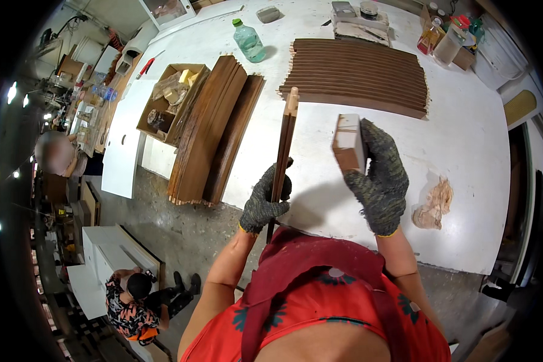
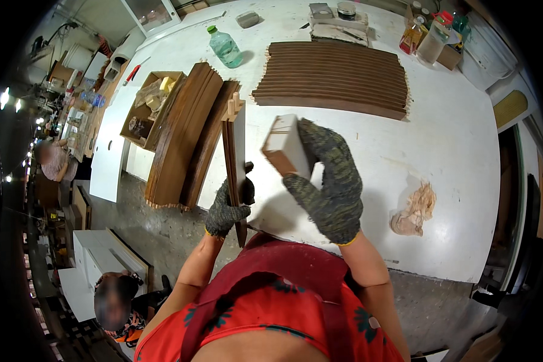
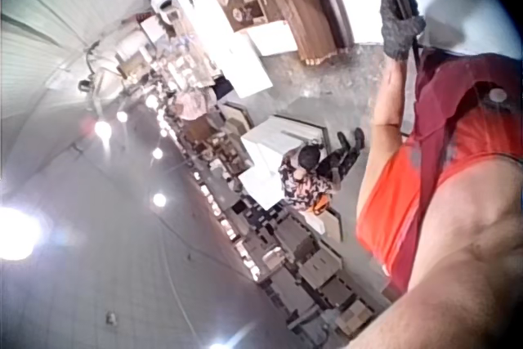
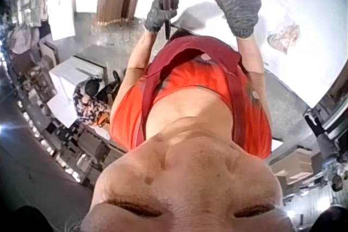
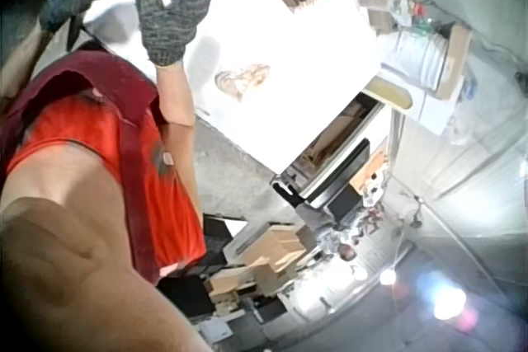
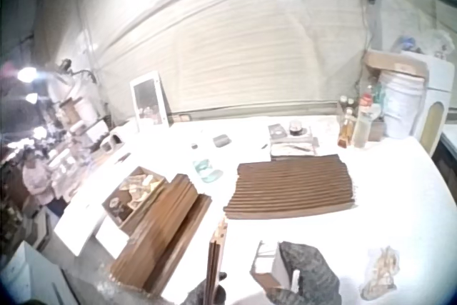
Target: The person wipes wood panels with a cloth, handling them one at a time and placing them on a stack on the work table.
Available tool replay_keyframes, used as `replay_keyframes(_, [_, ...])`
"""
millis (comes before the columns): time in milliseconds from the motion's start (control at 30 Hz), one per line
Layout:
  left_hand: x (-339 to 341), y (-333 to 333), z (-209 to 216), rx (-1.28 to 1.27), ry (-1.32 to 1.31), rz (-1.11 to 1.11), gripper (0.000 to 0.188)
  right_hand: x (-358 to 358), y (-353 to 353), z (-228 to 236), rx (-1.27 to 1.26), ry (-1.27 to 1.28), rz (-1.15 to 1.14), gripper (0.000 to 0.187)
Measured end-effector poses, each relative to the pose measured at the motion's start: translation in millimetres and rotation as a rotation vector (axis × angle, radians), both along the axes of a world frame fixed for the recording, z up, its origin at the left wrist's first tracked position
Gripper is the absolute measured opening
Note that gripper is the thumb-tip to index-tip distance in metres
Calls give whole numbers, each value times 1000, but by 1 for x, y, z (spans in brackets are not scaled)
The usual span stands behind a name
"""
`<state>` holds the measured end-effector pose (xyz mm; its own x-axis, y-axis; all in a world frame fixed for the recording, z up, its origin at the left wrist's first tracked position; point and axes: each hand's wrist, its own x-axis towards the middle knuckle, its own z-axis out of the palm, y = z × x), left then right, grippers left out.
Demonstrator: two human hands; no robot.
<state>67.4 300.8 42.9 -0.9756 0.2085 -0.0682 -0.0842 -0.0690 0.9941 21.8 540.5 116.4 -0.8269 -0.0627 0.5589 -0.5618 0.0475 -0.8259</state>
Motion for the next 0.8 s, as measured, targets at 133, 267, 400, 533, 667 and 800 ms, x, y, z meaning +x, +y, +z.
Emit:
replay_keyframes(133, [7, -2, -10, 56, -36, 5, 92, -2, -14, 15, 186, 39, -53, 59])
replay_keyframes(267, [11, -4, -18, 11, -82, 3, 93, -2, -13, 22, 224, -43, -36, 58])
replay_keyframes(400, [16, -2, -24, -44, -50, 31, 94, 1, -8, 24, 206, -109, 3, 55])
replay_keyframes(533, [27, 10, -18, 24, -95, 85, 92, -2, -3, 21, 251, -42, 1, 53])
replay_keyframes(667, [33, 17, -13, -9, -120, 18, 84, -15, -1, 17, 120, -105, 44, 52])
replay_keyframes(800, [34, 18, -8, 26, -169, -57, 83, -42, 0, 4, 310, 139, -40, 50])
